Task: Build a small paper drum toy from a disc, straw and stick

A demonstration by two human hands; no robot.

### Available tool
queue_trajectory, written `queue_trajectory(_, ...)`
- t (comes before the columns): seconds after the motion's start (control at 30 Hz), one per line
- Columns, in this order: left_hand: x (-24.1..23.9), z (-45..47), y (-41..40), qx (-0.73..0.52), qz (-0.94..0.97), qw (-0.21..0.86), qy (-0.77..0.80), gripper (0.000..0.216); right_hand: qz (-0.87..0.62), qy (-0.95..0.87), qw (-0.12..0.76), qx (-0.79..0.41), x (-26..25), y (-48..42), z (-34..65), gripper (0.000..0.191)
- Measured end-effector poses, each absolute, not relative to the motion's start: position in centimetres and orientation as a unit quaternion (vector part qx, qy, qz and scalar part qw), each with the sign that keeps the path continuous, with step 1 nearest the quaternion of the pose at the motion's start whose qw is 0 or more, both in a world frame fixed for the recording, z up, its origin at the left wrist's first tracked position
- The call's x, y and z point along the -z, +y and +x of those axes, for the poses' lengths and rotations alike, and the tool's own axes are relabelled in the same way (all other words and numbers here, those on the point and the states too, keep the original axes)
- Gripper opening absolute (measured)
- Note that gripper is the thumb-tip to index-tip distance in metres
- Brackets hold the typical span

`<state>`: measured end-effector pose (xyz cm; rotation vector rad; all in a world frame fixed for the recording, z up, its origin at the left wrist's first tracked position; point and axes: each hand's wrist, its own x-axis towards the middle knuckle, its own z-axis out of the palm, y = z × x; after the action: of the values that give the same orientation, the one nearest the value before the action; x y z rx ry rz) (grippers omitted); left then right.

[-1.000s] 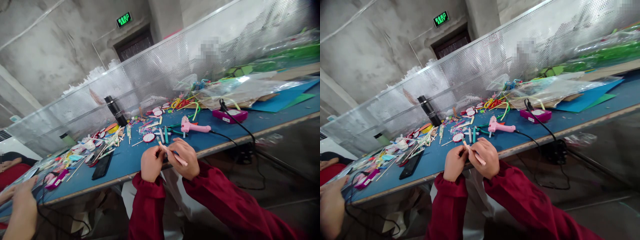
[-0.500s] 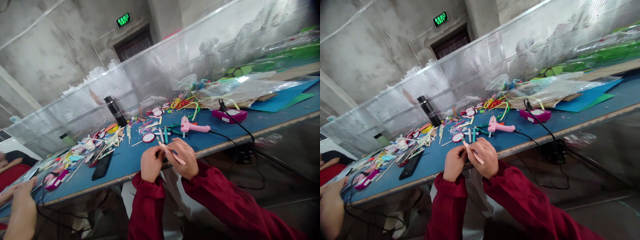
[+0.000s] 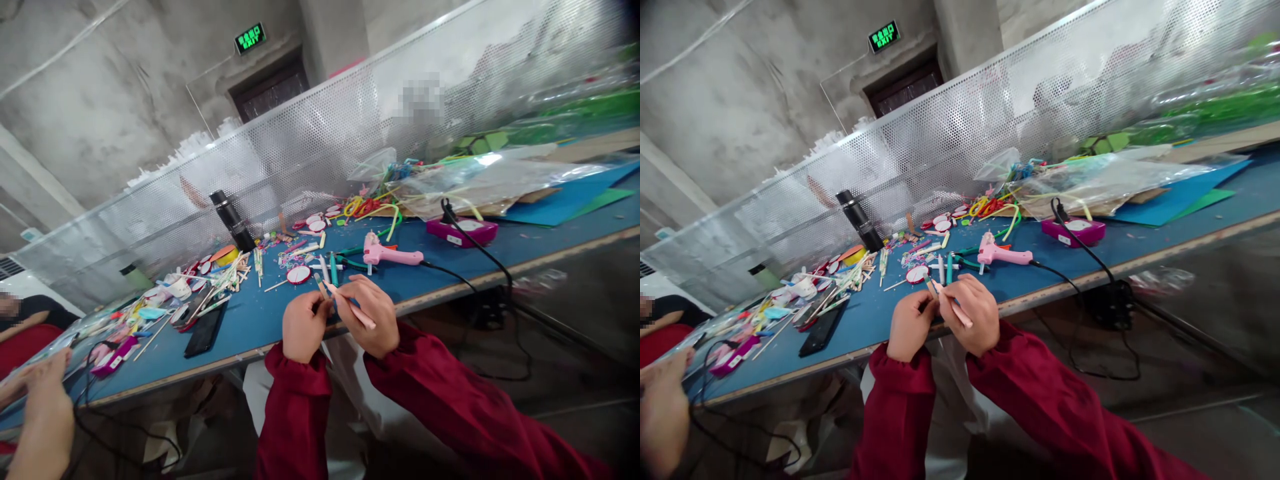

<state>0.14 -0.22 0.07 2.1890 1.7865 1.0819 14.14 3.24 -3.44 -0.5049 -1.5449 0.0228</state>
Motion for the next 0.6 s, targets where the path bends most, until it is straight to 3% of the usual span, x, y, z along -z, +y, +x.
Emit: queue_trajectory(0.6, 0.07, 0.01, -0.03, -0.357, 0.733, 0.059, 0.577, 0.026, -0.212, -0.696, 0.686, -0.004, 3.83, 3.36, 14.24, 0.015)
